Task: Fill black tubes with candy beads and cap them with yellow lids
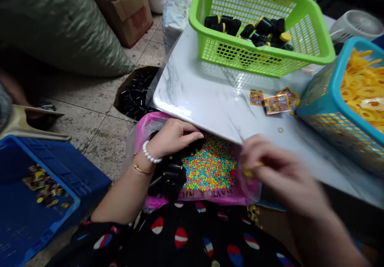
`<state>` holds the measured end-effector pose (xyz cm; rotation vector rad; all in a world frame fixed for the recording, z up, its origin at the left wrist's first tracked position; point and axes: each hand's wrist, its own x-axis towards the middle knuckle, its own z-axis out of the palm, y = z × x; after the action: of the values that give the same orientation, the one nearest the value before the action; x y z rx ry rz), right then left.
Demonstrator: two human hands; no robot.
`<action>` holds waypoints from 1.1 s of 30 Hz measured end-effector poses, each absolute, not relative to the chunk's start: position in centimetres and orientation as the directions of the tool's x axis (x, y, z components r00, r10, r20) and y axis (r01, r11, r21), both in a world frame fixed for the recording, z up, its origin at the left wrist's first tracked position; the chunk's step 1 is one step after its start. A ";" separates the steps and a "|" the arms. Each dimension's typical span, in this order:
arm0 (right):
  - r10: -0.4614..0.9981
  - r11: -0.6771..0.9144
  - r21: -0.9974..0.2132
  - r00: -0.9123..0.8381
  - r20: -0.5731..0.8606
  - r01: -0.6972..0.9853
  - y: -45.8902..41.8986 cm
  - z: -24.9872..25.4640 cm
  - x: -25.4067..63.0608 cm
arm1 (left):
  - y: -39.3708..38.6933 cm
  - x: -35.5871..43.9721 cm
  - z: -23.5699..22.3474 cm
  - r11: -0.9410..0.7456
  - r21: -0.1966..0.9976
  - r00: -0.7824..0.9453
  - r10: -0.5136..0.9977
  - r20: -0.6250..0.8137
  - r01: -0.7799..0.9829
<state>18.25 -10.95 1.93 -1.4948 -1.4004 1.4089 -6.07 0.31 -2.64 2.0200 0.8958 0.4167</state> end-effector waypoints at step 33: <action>0.848 0.390 0.063 -0.332 -0.414 0.918 -9.7 -4.7 14.8 | -0.3 -5.0 -3.3 -0.444 0.838 0.696 0.709 0.113 0.317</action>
<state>14.79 -9.71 -4.71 -1.9598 -2.9193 0.3289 -5.05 -0.27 -3.26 2.0462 0.7856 0.5792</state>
